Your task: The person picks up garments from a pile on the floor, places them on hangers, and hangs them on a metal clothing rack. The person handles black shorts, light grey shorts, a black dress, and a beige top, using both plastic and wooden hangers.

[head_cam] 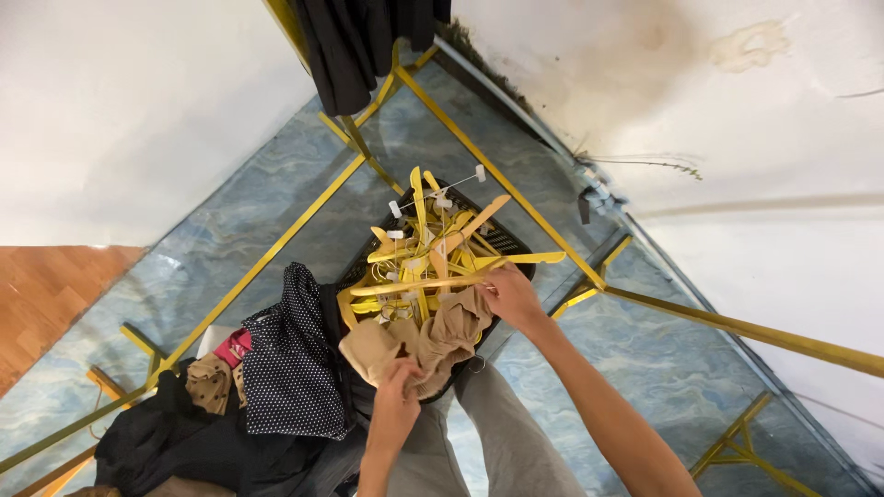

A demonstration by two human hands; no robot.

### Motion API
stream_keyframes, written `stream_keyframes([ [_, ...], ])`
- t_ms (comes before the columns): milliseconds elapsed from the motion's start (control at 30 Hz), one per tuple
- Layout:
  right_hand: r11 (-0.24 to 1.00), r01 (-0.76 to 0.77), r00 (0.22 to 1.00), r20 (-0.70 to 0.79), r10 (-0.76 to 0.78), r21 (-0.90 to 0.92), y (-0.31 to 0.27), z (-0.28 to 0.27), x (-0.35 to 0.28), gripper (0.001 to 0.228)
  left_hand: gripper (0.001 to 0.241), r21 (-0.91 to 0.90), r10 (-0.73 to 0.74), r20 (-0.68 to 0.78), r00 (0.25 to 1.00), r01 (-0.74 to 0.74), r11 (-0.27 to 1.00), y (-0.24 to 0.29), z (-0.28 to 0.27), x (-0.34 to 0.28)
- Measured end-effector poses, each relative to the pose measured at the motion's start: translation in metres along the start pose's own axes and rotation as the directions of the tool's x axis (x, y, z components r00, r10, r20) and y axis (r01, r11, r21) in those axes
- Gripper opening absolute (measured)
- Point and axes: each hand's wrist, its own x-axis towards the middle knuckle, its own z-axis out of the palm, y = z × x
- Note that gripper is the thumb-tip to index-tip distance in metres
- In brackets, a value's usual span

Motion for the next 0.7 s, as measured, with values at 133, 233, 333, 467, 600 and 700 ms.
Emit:
stream_keyframes([
  [133, 0.972, 0.211, 0.969, -0.153, -0.193, 0.108, -0.048, -0.062, -0.031, 0.008, 0.024, 0.088, 0.004, -0.070, 0.998, 0.002, 0.996, 0.006, -0.027, -0.013],
  [233, 0.945, 0.197, 0.970, -0.192, -0.150, 0.259, -0.082, -0.097, -0.063, 0.008, 0.022, 0.119, 0.102, -0.136, 0.986, -0.086, 0.989, 0.004, -0.046, -0.018],
  [333, 0.923, 0.250, 0.942, -0.294, -0.162, 0.293, -0.106, -0.124, -0.084, 0.010, 0.018, -0.014, 0.084, -0.158, 0.984, -0.087, 0.996, 0.004, -0.063, -0.007],
  [467, 0.942, 0.215, 0.887, -0.455, -0.079, 0.257, -0.129, -0.153, -0.121, 0.016, 0.018, -0.108, 0.086, -0.170, 0.982, -0.105, 0.989, 0.021, -0.081, 0.009],
  [600, 0.941, 0.222, 0.821, -0.570, -0.039, 0.256, -0.152, -0.190, -0.152, 0.023, 0.014, -0.099, 0.126, -0.203, 0.971, -0.149, 0.984, 0.059, -0.107, 0.032],
  [700, 0.901, 0.349, 0.820, -0.549, -0.161, 0.258, -0.166, -0.218, -0.174, 0.016, 0.017, -0.170, 0.136, -0.277, 0.951, -0.188, 0.967, 0.092, -0.121, 0.046],
])
